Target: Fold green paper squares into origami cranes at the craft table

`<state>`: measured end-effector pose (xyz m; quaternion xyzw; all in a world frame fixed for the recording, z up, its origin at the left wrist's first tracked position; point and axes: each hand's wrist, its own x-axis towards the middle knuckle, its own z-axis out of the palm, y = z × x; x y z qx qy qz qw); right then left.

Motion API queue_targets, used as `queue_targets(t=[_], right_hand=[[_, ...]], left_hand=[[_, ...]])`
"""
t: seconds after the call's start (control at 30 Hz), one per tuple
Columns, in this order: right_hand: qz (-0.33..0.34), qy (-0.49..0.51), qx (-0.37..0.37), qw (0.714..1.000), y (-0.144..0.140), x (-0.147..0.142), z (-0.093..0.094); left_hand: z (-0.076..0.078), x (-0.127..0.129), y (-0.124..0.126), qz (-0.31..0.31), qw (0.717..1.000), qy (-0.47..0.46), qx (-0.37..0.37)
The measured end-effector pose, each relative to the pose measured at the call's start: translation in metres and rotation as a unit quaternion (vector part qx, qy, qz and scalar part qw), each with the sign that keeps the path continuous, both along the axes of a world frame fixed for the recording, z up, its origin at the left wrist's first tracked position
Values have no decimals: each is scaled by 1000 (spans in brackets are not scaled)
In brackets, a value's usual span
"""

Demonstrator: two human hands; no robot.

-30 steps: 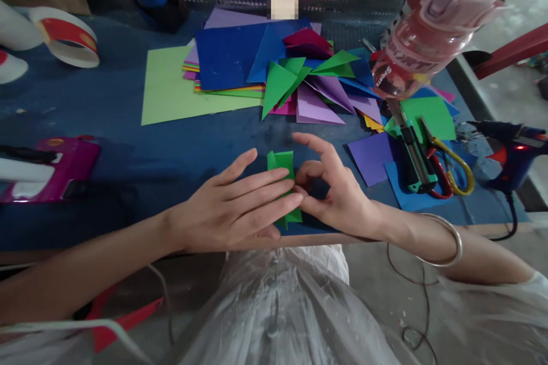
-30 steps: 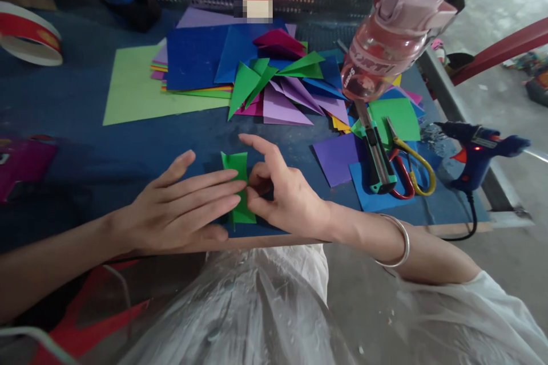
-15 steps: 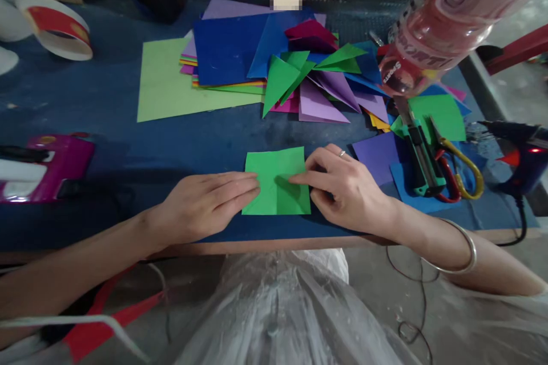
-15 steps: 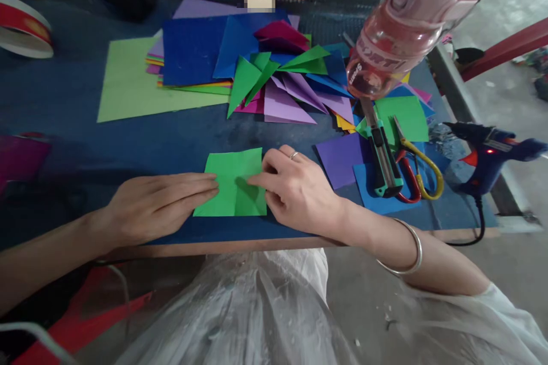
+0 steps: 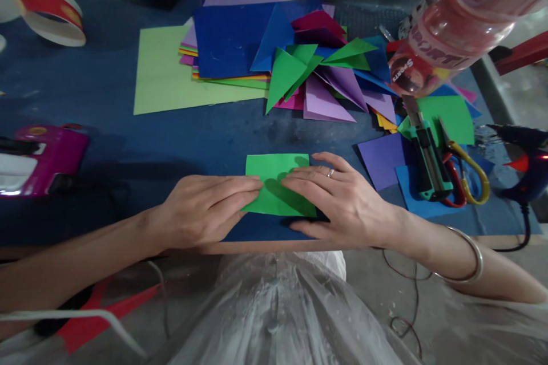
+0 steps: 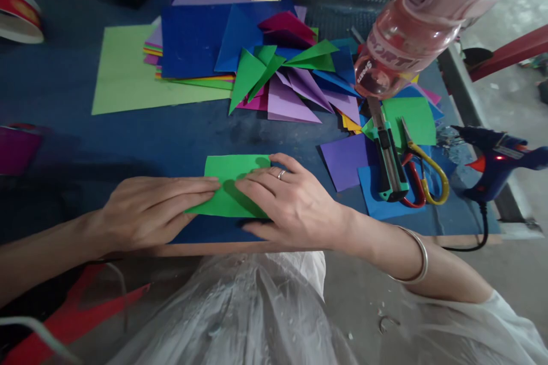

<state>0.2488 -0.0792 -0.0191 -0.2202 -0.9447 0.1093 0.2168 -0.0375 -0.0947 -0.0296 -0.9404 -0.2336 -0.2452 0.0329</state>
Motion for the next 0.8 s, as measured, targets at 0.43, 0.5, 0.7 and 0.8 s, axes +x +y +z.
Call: queue_targets(t=[0.43,0.5,0.7,0.8], right_hand=[[-8,54,66,996,-5,1,-2],[-38,58,42,997,-6,0,-2],[-174,39,-92,980,-2,-12,-4],[-207,8,-123,971,-1,-16,-4]], left_hand=[[5,0,-7,41,991,-65,-107],[7,4,-6,96,983,-76,-139],[5,17,-3,196,952,-136,-190],[2,20,1,174,960,-124,-179]])
